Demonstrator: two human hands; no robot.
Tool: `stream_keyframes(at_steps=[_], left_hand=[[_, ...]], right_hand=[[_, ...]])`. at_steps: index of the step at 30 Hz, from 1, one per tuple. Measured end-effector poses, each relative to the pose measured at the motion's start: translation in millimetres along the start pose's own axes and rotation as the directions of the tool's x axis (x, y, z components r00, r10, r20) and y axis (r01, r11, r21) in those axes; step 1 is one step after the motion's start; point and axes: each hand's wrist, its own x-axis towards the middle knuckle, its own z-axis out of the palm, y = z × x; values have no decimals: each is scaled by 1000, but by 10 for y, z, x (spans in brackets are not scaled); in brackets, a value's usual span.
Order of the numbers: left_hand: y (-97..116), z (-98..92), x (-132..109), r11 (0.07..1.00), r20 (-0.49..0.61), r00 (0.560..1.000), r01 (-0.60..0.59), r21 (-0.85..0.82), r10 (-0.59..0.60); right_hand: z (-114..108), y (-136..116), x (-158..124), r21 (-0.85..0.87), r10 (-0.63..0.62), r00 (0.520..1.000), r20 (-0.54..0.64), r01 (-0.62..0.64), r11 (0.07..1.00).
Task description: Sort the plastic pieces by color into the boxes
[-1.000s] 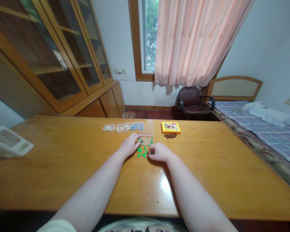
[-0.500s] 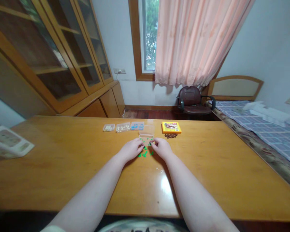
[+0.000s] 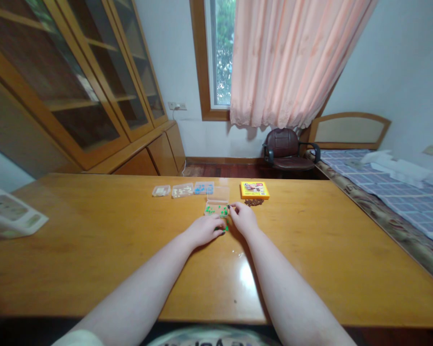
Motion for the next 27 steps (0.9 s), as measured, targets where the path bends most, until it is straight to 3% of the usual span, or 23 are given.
stream_keyframes(at_steps=[10, 13, 16, 18, 22, 27], left_hand=[[-53, 2, 7, 999, -70, 997, -30, 10, 31], [-127, -33, 4, 997, -191, 979, 73, 13, -69], [-235, -67, 10, 974, -325, 920, 226, -14, -218], [-314, -85, 13, 950, -355, 885, 311, -29, -300], [-423, -123, -13, 920, -300, 876, 390, -19, -378], [-407, -218, -117, 931, -156, 925, 360, 62, -347]], right_hand=[[7, -1, 4, -18, 3, 1000, 24, -3, 1000], [-19, -14, 3, -76, 3, 997, 72, 3, 997], [-77, -47, 1, -196, -7, 978, 209, 49, 979], [-121, -78, -3, -283, 17, 961, 275, 64, 957], [-182, -151, -20, -444, 63, 952, 300, 80, 892], [-183, -219, -51, -565, 52, 921, 387, 192, 803]])
